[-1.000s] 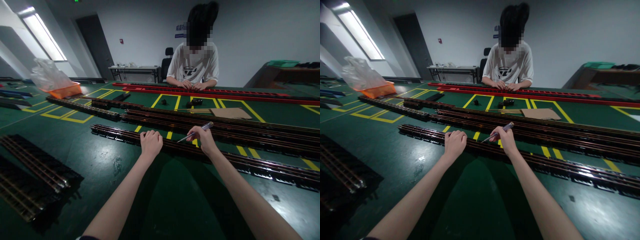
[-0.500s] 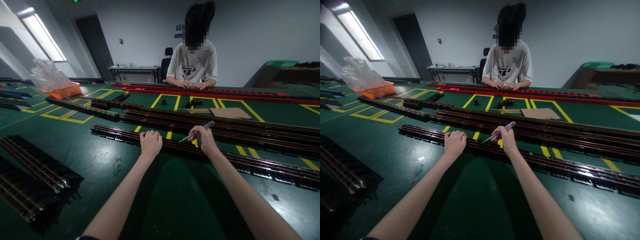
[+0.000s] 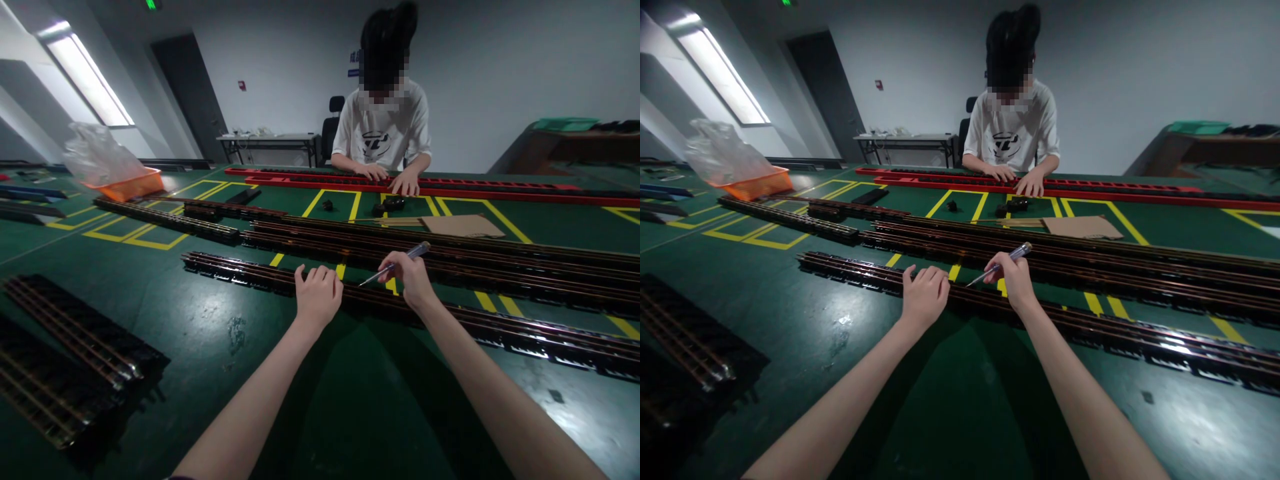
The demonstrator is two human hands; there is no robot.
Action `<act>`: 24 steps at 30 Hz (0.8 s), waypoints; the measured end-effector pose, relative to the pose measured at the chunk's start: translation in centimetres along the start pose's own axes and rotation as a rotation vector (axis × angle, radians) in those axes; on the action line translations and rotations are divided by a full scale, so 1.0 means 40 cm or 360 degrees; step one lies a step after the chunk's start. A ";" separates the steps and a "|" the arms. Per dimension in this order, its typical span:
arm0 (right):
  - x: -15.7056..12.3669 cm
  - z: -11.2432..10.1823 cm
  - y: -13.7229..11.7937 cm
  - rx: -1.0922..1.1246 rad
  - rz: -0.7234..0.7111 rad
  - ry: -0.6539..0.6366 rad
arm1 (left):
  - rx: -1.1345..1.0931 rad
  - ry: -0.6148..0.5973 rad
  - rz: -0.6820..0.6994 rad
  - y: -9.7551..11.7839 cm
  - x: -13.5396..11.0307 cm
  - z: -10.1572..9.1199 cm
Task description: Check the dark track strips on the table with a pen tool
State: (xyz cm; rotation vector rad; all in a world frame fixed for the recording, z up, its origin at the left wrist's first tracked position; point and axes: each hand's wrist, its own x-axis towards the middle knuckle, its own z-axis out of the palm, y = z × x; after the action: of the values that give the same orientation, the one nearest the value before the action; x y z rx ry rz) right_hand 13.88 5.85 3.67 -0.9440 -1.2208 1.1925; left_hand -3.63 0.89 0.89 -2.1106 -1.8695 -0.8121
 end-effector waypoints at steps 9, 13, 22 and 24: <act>-0.002 -0.001 -0.001 -0.0051 -0.0023 -0.0015 | 0.0087 -0.0081 0.0056 -0.004 0.010 0.002; -0.008 0.005 -0.013 -0.0123 -0.0045 -0.0094 | 0.0079 -0.0049 -0.0022 -0.006 0.011 0.001; -0.012 0.012 -0.018 -0.0159 -0.0045 -0.0194 | 0.0096 0.0003 -0.0101 -0.039 0.018 -0.004; -0.012 0.011 -0.018 -0.0178 -0.0050 -0.0221 | 0.0097 0.0008 -0.0117 -0.045 0.020 -0.005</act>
State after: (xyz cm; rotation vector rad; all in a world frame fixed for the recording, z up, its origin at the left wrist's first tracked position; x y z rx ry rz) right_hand 13.59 5.23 4.34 -0.9332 -1.4201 1.1907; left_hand -5.39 1.77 1.09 -2.0129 -1.9536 -0.7654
